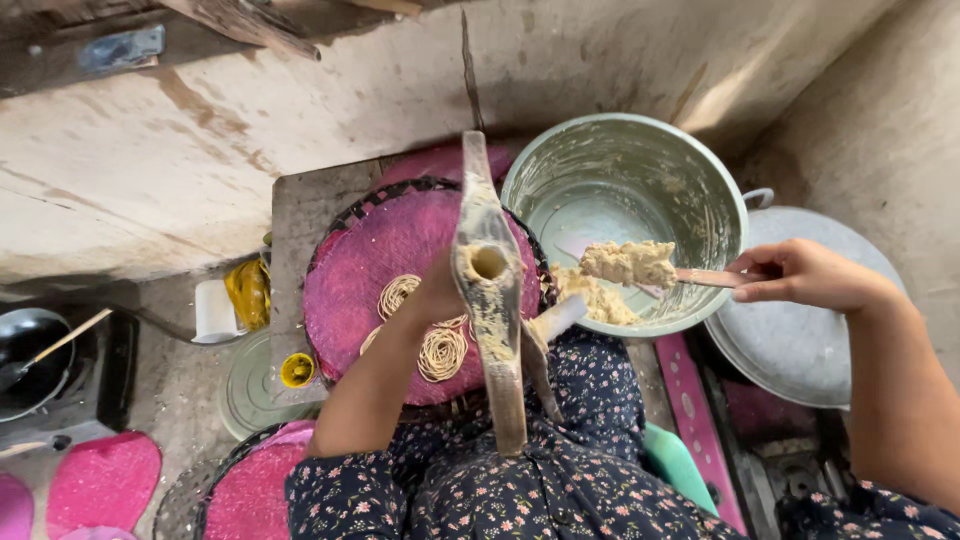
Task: The person sits on a low stool with a tray on their lap and uses a wooden dough press to extrude batter into spiral noodle nests on pink mesh mats. They scoop batter from a basin with a spatula into the press, squeeze the press handle, wipe the press, and cover finished nests with an empty mat.
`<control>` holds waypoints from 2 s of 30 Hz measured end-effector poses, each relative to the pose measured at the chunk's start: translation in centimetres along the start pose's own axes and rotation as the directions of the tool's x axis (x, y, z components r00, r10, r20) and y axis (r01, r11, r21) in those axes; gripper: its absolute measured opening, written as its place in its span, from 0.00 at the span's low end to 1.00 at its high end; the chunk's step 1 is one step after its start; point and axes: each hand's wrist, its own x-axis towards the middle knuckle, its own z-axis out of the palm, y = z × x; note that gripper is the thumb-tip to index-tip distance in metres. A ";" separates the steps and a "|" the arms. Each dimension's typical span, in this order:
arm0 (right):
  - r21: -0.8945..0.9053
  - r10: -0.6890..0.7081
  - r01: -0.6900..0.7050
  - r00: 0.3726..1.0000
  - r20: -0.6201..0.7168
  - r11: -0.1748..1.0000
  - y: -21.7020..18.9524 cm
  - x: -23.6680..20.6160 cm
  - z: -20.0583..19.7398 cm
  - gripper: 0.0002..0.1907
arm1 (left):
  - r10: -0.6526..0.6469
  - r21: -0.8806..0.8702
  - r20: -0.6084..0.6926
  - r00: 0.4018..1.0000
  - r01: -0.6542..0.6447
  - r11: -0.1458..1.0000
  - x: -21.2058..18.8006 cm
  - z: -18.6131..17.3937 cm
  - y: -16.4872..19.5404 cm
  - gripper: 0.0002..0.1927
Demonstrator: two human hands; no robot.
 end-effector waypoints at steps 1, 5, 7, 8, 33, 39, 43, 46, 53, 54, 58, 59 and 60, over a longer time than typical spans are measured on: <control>0.081 -0.061 0.060 0.998 0.014 0.995 -0.7 -0.2 -1.1 0.22 | 0.029 0.213 0.012 0.999 -0.031 0.977 0.9 0.6 0.3 0.16; 0.274 -0.354 0.316 0.930 0.100 0.908 -4.5 -0.5 -4.8 0.22 | -0.211 0.389 0.074 0.975 0.166 0.906 4.3 2.7 1.7 0.19; 0.179 -0.330 0.299 0.926 0.185 0.937 -7.3 -0.2 -5.6 0.21 | -0.281 0.465 0.113 0.953 0.199 0.863 5.4 3.3 2.2 0.22; 0.060 -0.221 0.213 0.950 0.219 0.975 -8.9 -0.1 -5.9 0.20 | -0.241 0.432 0.101 0.965 0.176 0.884 5.7 3.4 2.2 0.25; -0.947 -0.837 0.031 0.476 -0.268 0.321 -22.8 -6.3 -6.9 0.07 | -0.184 0.130 -0.051 0.982 0.189 0.973 7.1 3.7 -5.3 0.19; -0.926 -0.794 0.131 0.565 -0.223 0.354 -24.4 -6.7 -5.8 0.09 | -0.067 0.148 -0.053 0.996 0.074 0.986 7.0 4.1 -4.6 0.19; -0.951 -0.829 0.138 0.534 -0.166 0.279 -25.0 -5.2 -5.8 0.10 | -0.123 0.316 -0.036 0.992 0.128 0.940 7.1 5.0 -3.7 0.20; -0.980 -0.806 0.128 0.590 -0.050 0.155 -25.6 -3.5 -3.6 0.05 | -0.207 0.171 -0.059 0.977 0.214 0.962 7.3 5.6 -3.0 0.21; -0.972 -0.816 0.235 0.566 0.118 0.023 -26.5 -2.3 0.4 0.12 | -0.196 0.080 -0.086 0.977 0.203 0.976 7.1 5.0 -4.4 0.17; -0.980 -0.793 0.187 0.607 0.057 0.073 -26.6 -2.8 -0.7 0.13 | -0.192 0.116 -0.096 0.977 0.202 0.972 7.0 4.6 -4.9 0.17; -0.935 -0.880 -0.006 0.335 -0.337 0.356 -24.3 -7.4 -6.2 0.10 | -0.376 -0.141 -0.125 0.918 0.359 0.923 7.2 4.0 -6.4 0.17; -0.941 -0.890 0.000 0.324 -0.321 0.339 -24.0 -7.1 -6.4 0.09 | -0.334 -0.067 -0.131 0.934 0.327 0.943 7.3 4.0 -6.6 0.16; -0.945 -0.898 0.010 0.317 -0.307 0.326 -23.9 -6.7 -6.3 0.07 | -0.297 0.008 -0.130 0.946 0.300 0.954 7.4 4.2 -6.6 0.16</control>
